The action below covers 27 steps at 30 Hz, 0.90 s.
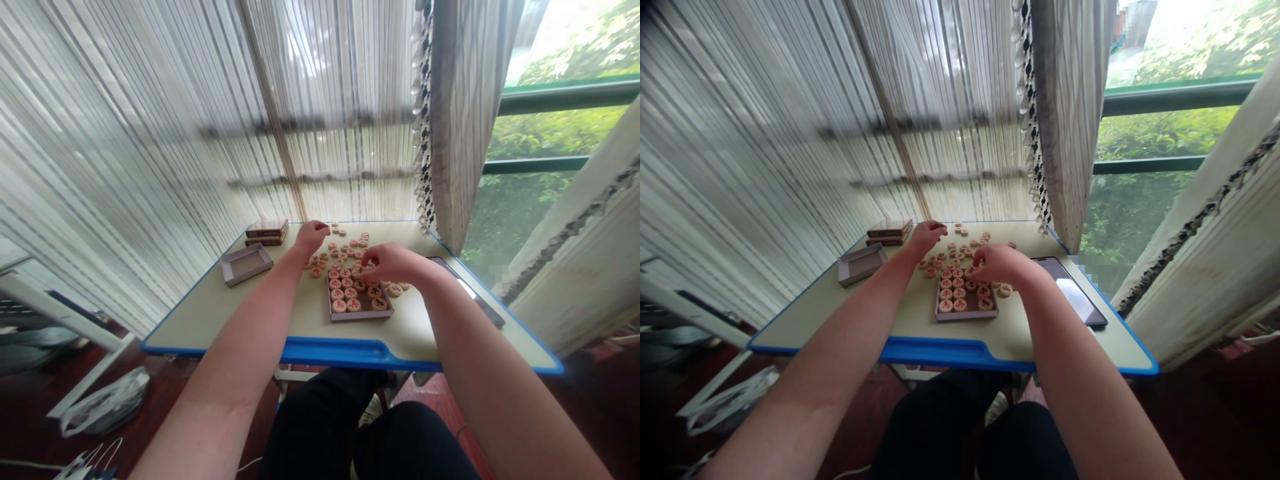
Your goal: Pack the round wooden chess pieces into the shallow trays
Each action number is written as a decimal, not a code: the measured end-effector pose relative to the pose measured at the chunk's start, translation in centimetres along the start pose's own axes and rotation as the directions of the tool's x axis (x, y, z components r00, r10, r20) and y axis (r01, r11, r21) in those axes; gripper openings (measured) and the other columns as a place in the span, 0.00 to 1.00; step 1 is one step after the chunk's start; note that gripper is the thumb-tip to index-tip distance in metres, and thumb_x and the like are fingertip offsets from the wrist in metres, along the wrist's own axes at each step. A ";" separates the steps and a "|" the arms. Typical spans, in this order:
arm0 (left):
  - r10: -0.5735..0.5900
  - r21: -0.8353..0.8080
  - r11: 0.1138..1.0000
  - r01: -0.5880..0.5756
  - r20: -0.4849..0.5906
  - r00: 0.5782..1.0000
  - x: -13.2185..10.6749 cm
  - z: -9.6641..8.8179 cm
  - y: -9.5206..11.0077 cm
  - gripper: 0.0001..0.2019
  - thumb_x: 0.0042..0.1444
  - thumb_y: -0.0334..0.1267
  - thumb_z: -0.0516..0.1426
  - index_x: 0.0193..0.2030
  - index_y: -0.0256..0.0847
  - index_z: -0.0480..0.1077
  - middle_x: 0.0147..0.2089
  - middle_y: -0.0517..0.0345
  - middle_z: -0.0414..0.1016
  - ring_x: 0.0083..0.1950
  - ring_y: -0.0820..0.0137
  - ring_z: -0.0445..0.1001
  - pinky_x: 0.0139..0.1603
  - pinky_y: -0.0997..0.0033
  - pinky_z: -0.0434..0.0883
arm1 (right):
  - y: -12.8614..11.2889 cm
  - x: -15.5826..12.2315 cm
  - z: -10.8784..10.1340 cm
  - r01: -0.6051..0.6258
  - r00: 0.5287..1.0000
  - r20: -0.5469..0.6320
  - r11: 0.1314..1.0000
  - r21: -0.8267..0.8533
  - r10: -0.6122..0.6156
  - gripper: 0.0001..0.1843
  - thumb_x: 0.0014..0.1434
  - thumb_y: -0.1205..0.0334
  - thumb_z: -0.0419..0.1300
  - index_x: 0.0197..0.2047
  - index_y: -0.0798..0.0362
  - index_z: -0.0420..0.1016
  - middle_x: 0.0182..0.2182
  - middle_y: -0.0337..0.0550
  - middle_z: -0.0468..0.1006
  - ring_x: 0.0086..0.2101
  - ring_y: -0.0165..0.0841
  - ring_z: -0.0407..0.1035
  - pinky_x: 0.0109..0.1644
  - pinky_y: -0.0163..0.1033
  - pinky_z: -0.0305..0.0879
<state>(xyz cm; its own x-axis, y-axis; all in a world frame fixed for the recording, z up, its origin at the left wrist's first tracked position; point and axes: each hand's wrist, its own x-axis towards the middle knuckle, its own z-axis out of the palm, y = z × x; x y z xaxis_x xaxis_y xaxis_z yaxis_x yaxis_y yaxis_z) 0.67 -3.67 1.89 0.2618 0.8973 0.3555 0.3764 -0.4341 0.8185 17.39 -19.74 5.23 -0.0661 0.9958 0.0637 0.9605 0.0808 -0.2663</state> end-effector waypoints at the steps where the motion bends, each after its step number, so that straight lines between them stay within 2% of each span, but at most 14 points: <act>1: 0.008 0.030 1.000 -0.008 -0.003 1.000 0.2 0.0 -0.4 0.10 0.47 0.38 0.56 0.32 0.34 0.74 0.31 0.53 0.76 0.29 0.74 0.68 0.32 0.74 0.65 | -0.2 -0.2 0.0 0.013 0.999 0.038 1.000 -0.011 -0.012 0.18 0.42 0.51 0.63 0.37 0.48 0.76 0.29 0.41 0.76 0.28 0.32 0.67 0.27 0.34 0.56; 4: 0.011 0.078 0.997 -0.013 0.025 1.000 0.5 -0.1 -1.1 0.11 0.47 0.40 0.55 0.33 0.35 0.74 0.31 0.53 0.77 0.28 0.74 0.68 0.32 0.74 0.65 | -0.8 -0.5 0.1 0.044 0.994 0.107 0.998 -0.053 -0.038 0.17 0.41 0.51 0.63 0.34 0.49 0.76 0.28 0.42 0.76 0.27 0.32 0.67 0.26 0.35 0.56; 8: 0.014 0.132 0.991 -0.023 0.070 0.997 0.4 0.0 -1.2 0.13 0.49 0.41 0.53 0.34 0.35 0.75 0.32 0.53 0.77 0.28 0.75 0.68 0.31 0.75 0.65 | -1.4 -0.5 0.4 0.042 0.989 0.145 0.994 -0.096 -0.027 0.15 0.42 0.51 0.62 0.33 0.50 0.76 0.30 0.43 0.76 0.28 0.33 0.67 0.26 0.35 0.55; 10: 0.018 0.210 0.977 -0.037 0.092 0.996 0.3 0.0 -1.0 0.13 0.49 0.40 0.53 0.35 0.35 0.75 0.32 0.53 0.77 0.29 0.74 0.70 0.32 0.74 0.66 | -1.4 -0.4 0.4 0.034 0.989 0.148 0.994 -0.105 -0.019 0.16 0.42 0.51 0.62 0.34 0.50 0.76 0.31 0.44 0.76 0.29 0.33 0.67 0.27 0.35 0.55; 16: 0.029 0.527 0.844 -0.100 0.143 0.989 -0.3 -0.1 -0.4 0.12 0.48 0.39 0.54 0.34 0.36 0.75 0.34 0.51 0.77 0.35 0.68 0.72 0.39 0.71 0.67 | -1.2 -0.4 0.4 0.026 0.990 0.140 0.994 -0.103 -0.011 0.20 0.42 0.50 0.62 0.39 0.49 0.75 0.32 0.43 0.76 0.30 0.34 0.68 0.27 0.35 0.55; 22: 0.024 0.591 0.795 -0.135 0.192 0.981 -0.6 0.1 0.2 0.13 0.49 0.40 0.53 0.37 0.37 0.75 0.36 0.50 0.77 0.38 0.67 0.73 0.41 0.71 0.68 | -1.4 -0.4 0.4 0.030 0.986 0.164 0.996 -0.090 -0.015 0.18 0.43 0.51 0.61 0.39 0.47 0.75 0.30 0.42 0.75 0.29 0.33 0.67 0.27 0.35 0.56; 27: 0.032 0.608 0.779 -0.149 0.198 0.980 -0.7 0.0 0.3 0.13 0.50 0.40 0.53 0.38 0.37 0.75 0.37 0.50 0.77 0.39 0.66 0.73 0.43 0.70 0.68 | -1.6 -0.5 0.4 0.055 0.992 0.117 0.995 -0.078 -0.046 0.18 0.43 0.52 0.61 0.39 0.47 0.75 0.32 0.42 0.75 0.28 0.33 0.67 0.26 0.35 0.56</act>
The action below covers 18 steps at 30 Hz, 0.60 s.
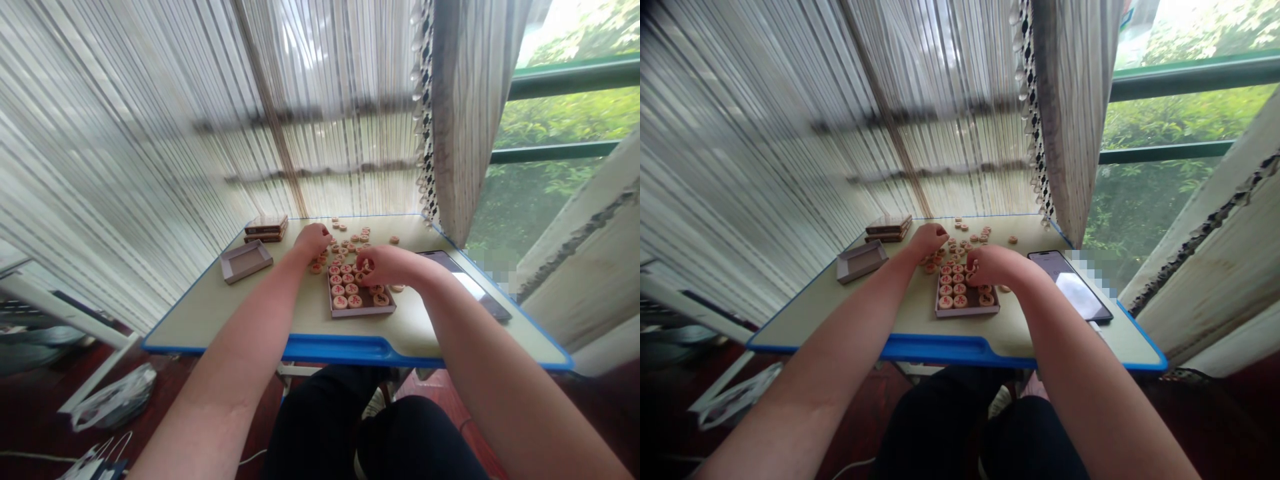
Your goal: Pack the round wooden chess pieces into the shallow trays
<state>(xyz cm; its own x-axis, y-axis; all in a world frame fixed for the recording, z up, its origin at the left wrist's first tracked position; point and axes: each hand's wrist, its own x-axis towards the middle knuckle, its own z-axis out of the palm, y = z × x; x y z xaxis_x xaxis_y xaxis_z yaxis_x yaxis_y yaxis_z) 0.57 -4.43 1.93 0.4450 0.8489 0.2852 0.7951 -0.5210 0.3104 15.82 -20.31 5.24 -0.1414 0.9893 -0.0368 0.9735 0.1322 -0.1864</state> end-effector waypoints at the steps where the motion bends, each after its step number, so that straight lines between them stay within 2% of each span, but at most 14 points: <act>1: 0.008 0.004 1.000 -0.008 -0.010 1.000 0.0 0.0 0.0 0.13 0.50 0.40 0.53 0.37 0.37 0.75 0.37 0.49 0.77 0.39 0.66 0.73 0.43 0.70 0.68 | 0.0 0.0 0.0 0.001 1.000 -0.005 1.000 0.003 -0.001 0.17 0.43 0.53 0.61 0.39 0.46 0.75 0.32 0.42 0.75 0.28 0.33 0.67 0.26 0.35 0.56; 5: 0.022 0.005 1.000 -0.022 -0.039 0.999 -0.1 0.0 -0.1 0.13 0.50 0.40 0.53 0.37 0.37 0.75 0.36 0.47 0.77 0.39 0.64 0.73 0.42 0.68 0.68 | -0.1 0.0 0.0 -0.002 1.000 -0.006 1.000 0.022 0.002 0.12 0.43 0.56 0.62 0.34 0.45 0.77 0.29 0.42 0.76 0.27 0.32 0.66 0.26 0.35 0.57; 10: 0.022 -0.002 1.000 -0.022 -0.019 1.000 -0.1 0.0 -0.1 0.13 0.50 0.40 0.55 0.37 0.37 0.76 0.36 0.47 0.76 0.39 0.63 0.73 0.43 0.67 0.67 | -0.1 0.1 0.1 0.011 1.000 -0.014 0.999 0.050 -0.010 0.10 0.42 0.57 0.62 0.32 0.44 0.78 0.27 0.39 0.75 0.26 0.32 0.66 0.25 0.35 0.56; 14: 0.069 -0.040 0.997 -0.068 0.036 0.997 -0.2 0.0 0.0 0.14 0.48 0.42 0.56 0.37 0.35 0.76 0.35 0.46 0.77 0.37 0.62 0.73 0.41 0.66 0.68 | -0.1 -0.1 0.0 0.009 1.000 -0.014 0.997 0.074 -0.008 0.10 0.42 0.56 0.61 0.32 0.44 0.78 0.27 0.39 0.75 0.25 0.31 0.65 0.25 0.35 0.56; 18: 0.100 -0.114 0.990 -0.082 0.159 0.982 -0.2 0.0 0.0 0.15 0.45 0.42 0.59 0.38 0.36 0.76 0.34 0.49 0.77 0.33 0.65 0.73 0.37 0.69 0.68 | 0.0 -0.2 -0.4 -0.029 0.999 -0.042 0.995 0.100 0.034 0.11 0.45 0.57 0.58 0.34 0.45 0.78 0.26 0.39 0.75 0.25 0.30 0.65 0.26 0.34 0.56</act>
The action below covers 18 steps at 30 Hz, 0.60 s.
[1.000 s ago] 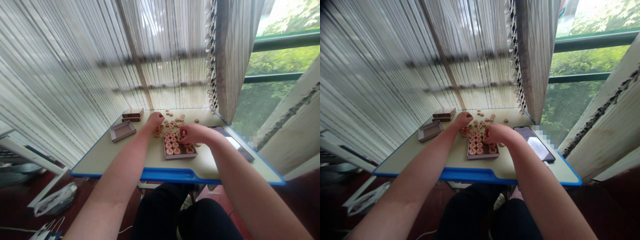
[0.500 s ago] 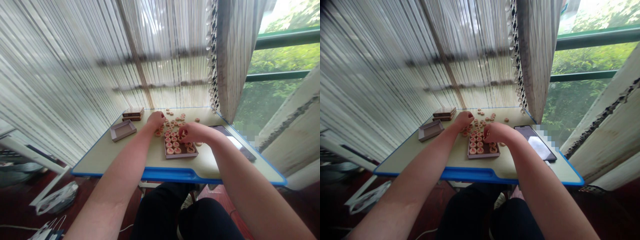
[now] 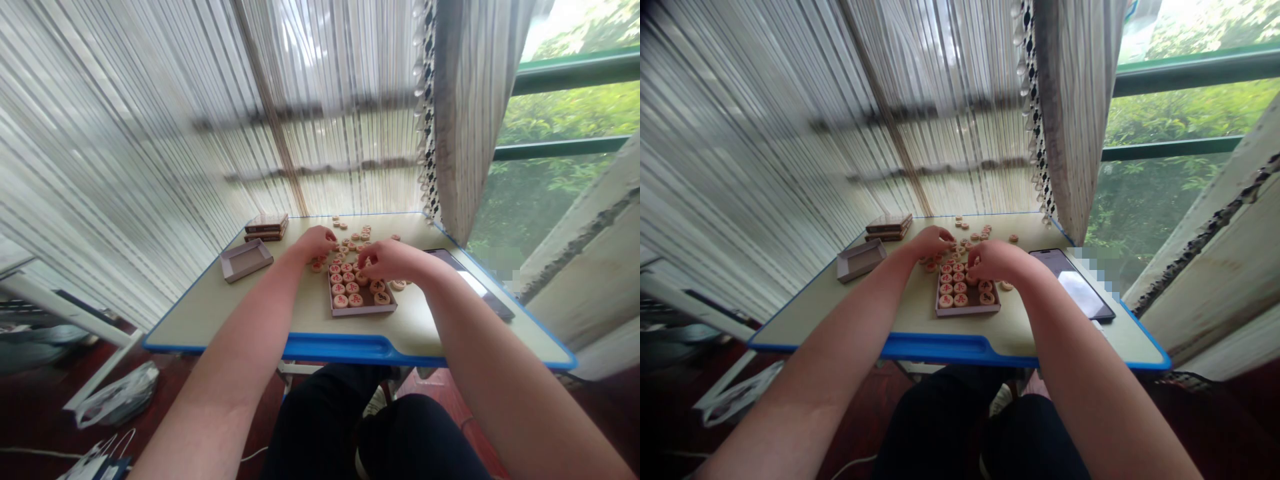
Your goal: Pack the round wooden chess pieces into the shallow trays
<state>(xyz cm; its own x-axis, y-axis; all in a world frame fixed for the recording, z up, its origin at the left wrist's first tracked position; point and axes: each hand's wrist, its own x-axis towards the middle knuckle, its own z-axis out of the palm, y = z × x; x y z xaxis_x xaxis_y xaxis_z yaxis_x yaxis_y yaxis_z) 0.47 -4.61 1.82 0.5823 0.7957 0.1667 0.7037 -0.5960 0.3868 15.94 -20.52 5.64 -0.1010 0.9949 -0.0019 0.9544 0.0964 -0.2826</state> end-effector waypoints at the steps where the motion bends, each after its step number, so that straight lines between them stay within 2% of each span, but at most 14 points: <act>1: 0.004 -0.018 1.000 -0.004 0.036 0.999 0.0 0.0 0.0 0.16 0.44 0.43 0.60 0.38 0.37 0.76 0.34 0.50 0.77 0.33 0.66 0.73 0.36 0.70 0.68 | 0.0 0.0 -0.1 -0.008 1.000 -0.027 1.000 0.005 0.008 0.11 0.46 0.57 0.58 0.34 0.45 0.78 0.26 0.39 0.75 0.26 0.30 0.65 0.27 0.34 0.56; 5: 0.007 -0.070 0.998 0.001 0.117 0.993 -0.1 0.0 0.1 0.17 0.40 0.42 0.62 0.39 0.37 0.76 0.37 0.51 0.77 0.30 0.70 0.71 0.31 0.74 0.67 | 0.3 0.2 -0.3 -0.035 0.991 -0.125 0.999 0.037 0.040 0.13 0.48 0.55 0.57 0.37 0.46 0.78 0.31 0.42 0.76 0.28 0.31 0.66 0.28 0.33 0.56; 9: -0.017 -0.085 0.996 0.024 0.074 0.997 -0.3 0.3 0.4 0.19 0.40 0.38 0.61 0.43 0.39 0.75 0.41 0.52 0.76 0.29 0.72 0.70 0.30 0.75 0.67 | 0.9 0.7 0.0 -0.060 0.984 -0.168 0.997 0.047 0.067 0.14 0.48 0.53 0.57 0.37 0.47 0.77 0.33 0.43 0.76 0.29 0.32 0.66 0.28 0.34 0.56; 12: 0.054 -0.102 0.994 -0.049 0.046 0.997 -0.3 0.5 0.7 0.20 0.41 0.36 0.59 0.45 0.43 0.74 0.42 0.53 0.76 0.34 0.69 0.71 0.35 0.73 0.68 | 1.4 1.1 0.3 -0.077 0.969 -0.232 0.996 0.055 0.088 0.14 0.49 0.52 0.57 0.37 0.47 0.77 0.33 0.44 0.76 0.29 0.32 0.66 0.29 0.35 0.57; 15: 0.132 -0.132 0.984 -0.122 0.066 0.989 -0.3 0.6 0.8 0.14 0.41 0.35 0.58 0.38 0.45 0.78 0.37 0.55 0.76 0.40 0.66 0.71 0.44 0.71 0.67 | 1.6 1.4 0.5 -0.078 0.952 -0.287 0.992 0.100 0.104 0.16 0.50 0.51 0.56 0.39 0.48 0.77 0.33 0.44 0.76 0.30 0.33 0.66 0.29 0.35 0.57; 18: 0.157 -0.120 0.982 -0.147 0.076 0.985 -0.1 0.6 0.8 0.13 0.40 0.36 0.60 0.36 0.47 0.78 0.35 0.56 0.77 0.44 0.64 0.71 0.50 0.69 0.64 | 1.7 1.4 0.5 -0.079 0.943 -0.313 0.988 0.130 0.116 0.18 0.50 0.52 0.56 0.43 0.49 0.75 0.33 0.45 0.75 0.30 0.32 0.66 0.30 0.35 0.57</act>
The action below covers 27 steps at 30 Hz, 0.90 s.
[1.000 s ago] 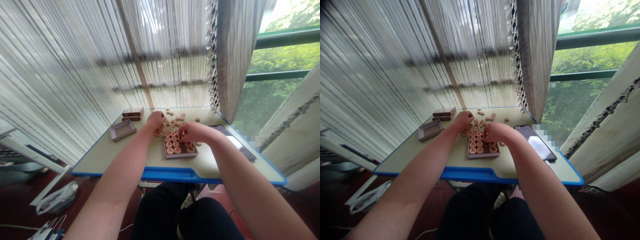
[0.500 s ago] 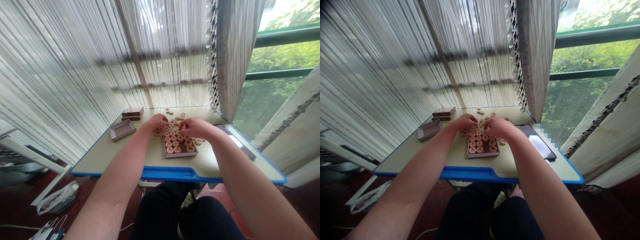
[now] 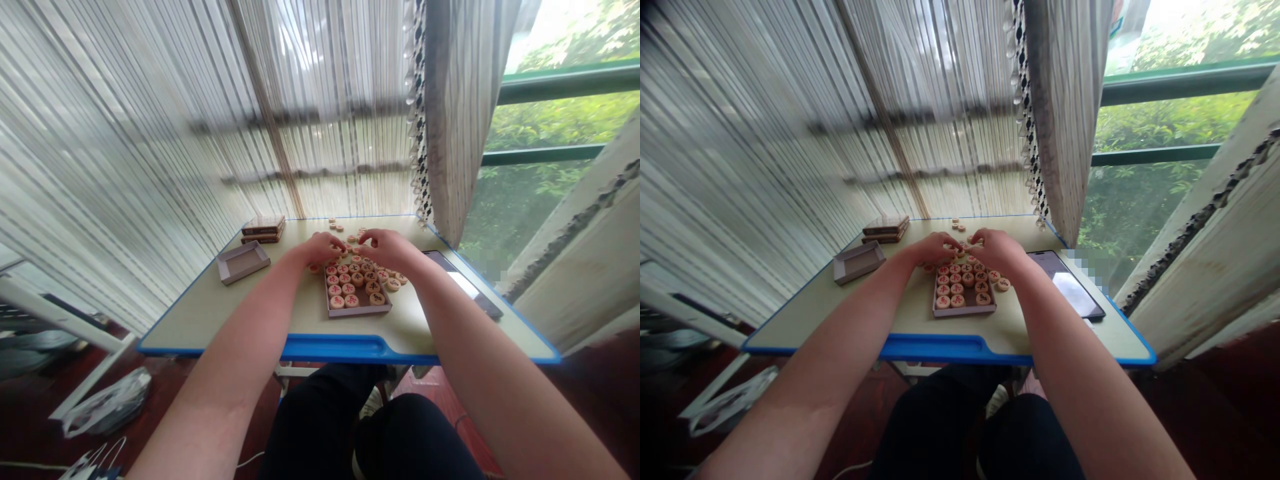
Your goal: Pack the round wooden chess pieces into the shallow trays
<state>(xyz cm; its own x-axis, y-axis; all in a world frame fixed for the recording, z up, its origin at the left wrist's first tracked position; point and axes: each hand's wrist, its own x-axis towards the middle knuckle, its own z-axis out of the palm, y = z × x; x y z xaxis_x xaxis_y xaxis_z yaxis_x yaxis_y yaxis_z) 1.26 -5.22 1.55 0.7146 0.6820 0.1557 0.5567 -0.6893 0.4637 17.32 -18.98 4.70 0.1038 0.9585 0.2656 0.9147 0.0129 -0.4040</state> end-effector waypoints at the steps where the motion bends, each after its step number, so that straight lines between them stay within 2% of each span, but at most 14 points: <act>1: 0.000 0.023 1.000 0.000 0.000 1.000 0.1 0.0 0.0 0.13 0.40 0.37 0.60 0.36 0.46 0.78 0.35 0.55 0.77 0.45 0.64 0.70 0.51 0.69 0.64 | 0.0 0.0 0.0 -0.002 1.000 -0.009 1.000 0.001 0.002 0.18 0.50 0.52 0.56 0.43 0.49 0.75 0.33 0.44 0.75 0.30 0.32 0.66 0.30 0.35 0.56; 4: 0.002 0.100 0.995 0.000 -0.016 1.000 0.1 0.0 -0.1 0.13 0.41 0.43 0.61 0.34 0.43 0.78 0.37 0.52 0.76 0.44 0.62 0.71 0.50 0.67 0.65 | 0.1 0.0 0.1 0.002 0.999 -0.046 1.000 -0.004 -0.002 0.17 0.51 0.52 0.55 0.42 0.48 0.75 0.32 0.43 0.75 0.30 0.32 0.65 0.29 0.34 0.56; 8: 0.011 0.085 0.996 -0.008 -0.033 0.999 -0.1 0.1 0.0 0.17 0.42 0.45 0.61 0.40 0.45 0.77 0.40 0.53 0.77 0.45 0.62 0.71 0.50 0.67 0.64 | 0.1 0.1 0.4 0.013 0.998 -0.061 1.000 -0.023 -0.014 0.18 0.51 0.51 0.55 0.43 0.48 0.74 0.31 0.43 0.74 0.29 0.32 0.65 0.29 0.34 0.54; 12: -0.004 0.033 0.999 0.004 -0.023 1.000 -0.3 0.2 0.3 0.15 0.41 0.44 0.62 0.37 0.45 0.78 0.36 0.55 0.78 0.45 0.62 0.71 0.50 0.69 0.64 | 0.0 0.1 0.5 -0.012 0.998 -0.062 0.999 -0.045 0.009 0.19 0.51 0.50 0.54 0.44 0.49 0.74 0.32 0.44 0.74 0.29 0.32 0.65 0.29 0.34 0.54; 16: -0.040 0.019 0.999 0.040 0.006 0.999 -0.1 0.2 0.6 0.13 0.40 0.44 0.62 0.33 0.42 0.78 0.32 0.53 0.78 0.39 0.63 0.72 0.46 0.68 0.65 | 0.0 0.1 0.5 -0.023 0.998 -0.065 0.998 -0.052 0.020 0.19 0.51 0.51 0.55 0.44 0.49 0.74 0.32 0.45 0.75 0.30 0.32 0.65 0.29 0.34 0.55; 20: -0.067 0.007 0.998 0.067 0.030 0.997 -0.2 0.0 1.1 0.13 0.39 0.42 0.63 0.33 0.39 0.77 0.32 0.53 0.77 0.37 0.65 0.72 0.41 0.70 0.66 | 0.3 0.4 0.9 -0.025 0.998 -0.053 0.998 -0.050 0.022 0.20 0.52 0.49 0.55 0.44 0.49 0.74 0.34 0.45 0.75 0.31 0.33 0.66 0.30 0.34 0.56; 24: -0.081 -0.081 0.993 0.082 0.021 0.997 -0.6 0.0 1.6 0.13 0.39 0.40 0.62 0.34 0.37 0.76 0.31 0.54 0.77 0.35 0.66 0.72 0.36 0.71 0.66 | 0.7 0.8 1.6 -0.034 0.999 -0.022 0.997 -0.074 0.032 0.20 0.52 0.48 0.55 0.44 0.48 0.74 0.35 0.45 0.76 0.31 0.33 0.67 0.31 0.35 0.57; 27: -0.044 -0.160 0.986 0.044 0.003 0.999 -0.7 0.0 1.6 0.11 0.41 0.37 0.61 0.33 0.35 0.75 0.30 0.55 0.76 0.34 0.68 0.72 0.36 0.71 0.67 | 1.0 0.9 1.9 -0.031 0.999 -0.013 0.996 -0.084 0.030 0.20 0.53 0.47 0.54 0.43 0.48 0.74 0.36 0.44 0.76 0.31 0.33 0.67 0.32 0.35 0.57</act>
<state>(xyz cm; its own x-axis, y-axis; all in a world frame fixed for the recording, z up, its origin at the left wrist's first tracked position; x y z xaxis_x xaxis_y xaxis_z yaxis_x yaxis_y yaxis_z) 1.66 -6.76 2.12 0.6905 0.7112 0.1323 0.5127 -0.6102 0.6040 17.59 -17.52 2.88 0.1358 0.9547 0.2648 0.9407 -0.0404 -0.3369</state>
